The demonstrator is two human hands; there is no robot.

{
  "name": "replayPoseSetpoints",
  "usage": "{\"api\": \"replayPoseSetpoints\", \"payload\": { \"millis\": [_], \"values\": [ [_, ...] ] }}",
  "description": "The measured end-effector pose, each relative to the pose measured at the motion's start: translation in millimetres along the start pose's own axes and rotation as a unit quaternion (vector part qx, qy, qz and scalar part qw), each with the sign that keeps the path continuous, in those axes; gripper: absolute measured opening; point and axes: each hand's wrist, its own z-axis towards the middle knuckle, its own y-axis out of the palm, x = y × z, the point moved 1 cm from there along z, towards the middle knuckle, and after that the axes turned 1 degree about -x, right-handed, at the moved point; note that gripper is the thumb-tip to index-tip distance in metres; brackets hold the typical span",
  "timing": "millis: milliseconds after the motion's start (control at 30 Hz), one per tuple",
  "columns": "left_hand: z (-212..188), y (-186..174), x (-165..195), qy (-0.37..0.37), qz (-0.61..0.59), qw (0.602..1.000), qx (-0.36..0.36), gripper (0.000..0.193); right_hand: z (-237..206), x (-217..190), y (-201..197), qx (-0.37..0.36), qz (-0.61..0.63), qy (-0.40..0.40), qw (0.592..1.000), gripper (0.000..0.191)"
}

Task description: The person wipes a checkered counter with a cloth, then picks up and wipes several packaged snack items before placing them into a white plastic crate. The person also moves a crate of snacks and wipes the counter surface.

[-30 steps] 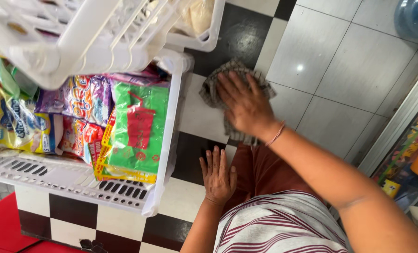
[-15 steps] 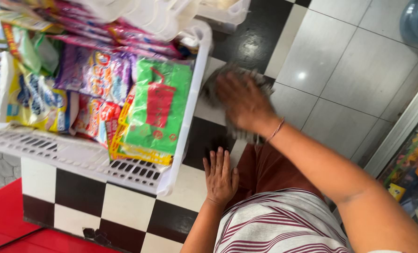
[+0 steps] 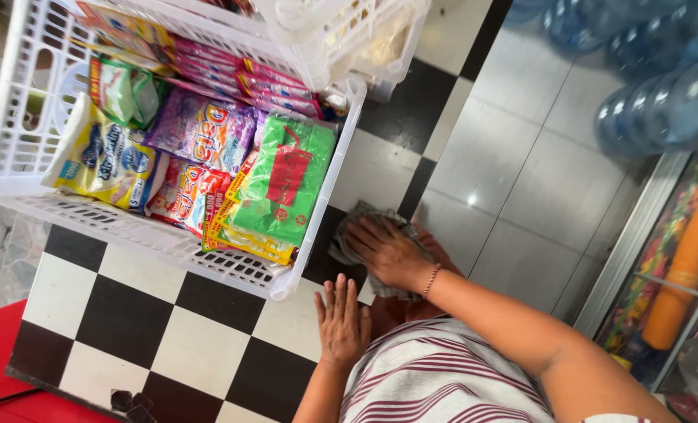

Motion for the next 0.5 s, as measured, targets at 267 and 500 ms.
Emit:
{"api": "replayPoseSetpoints", "payload": {
  "millis": [267, 500],
  "values": [
    [-15, -38, 15, 0.001, -0.023, 0.999, 0.045, 0.059, -55, 81, -45, -0.119, -0.033, 0.12, 0.985, 0.058],
    [14, -62, 30, 0.009, -0.023, 0.995, 0.101, 0.056, -20, 220, -128, 0.008, 0.178, 0.441, 0.879, 0.036]
  ]
}}
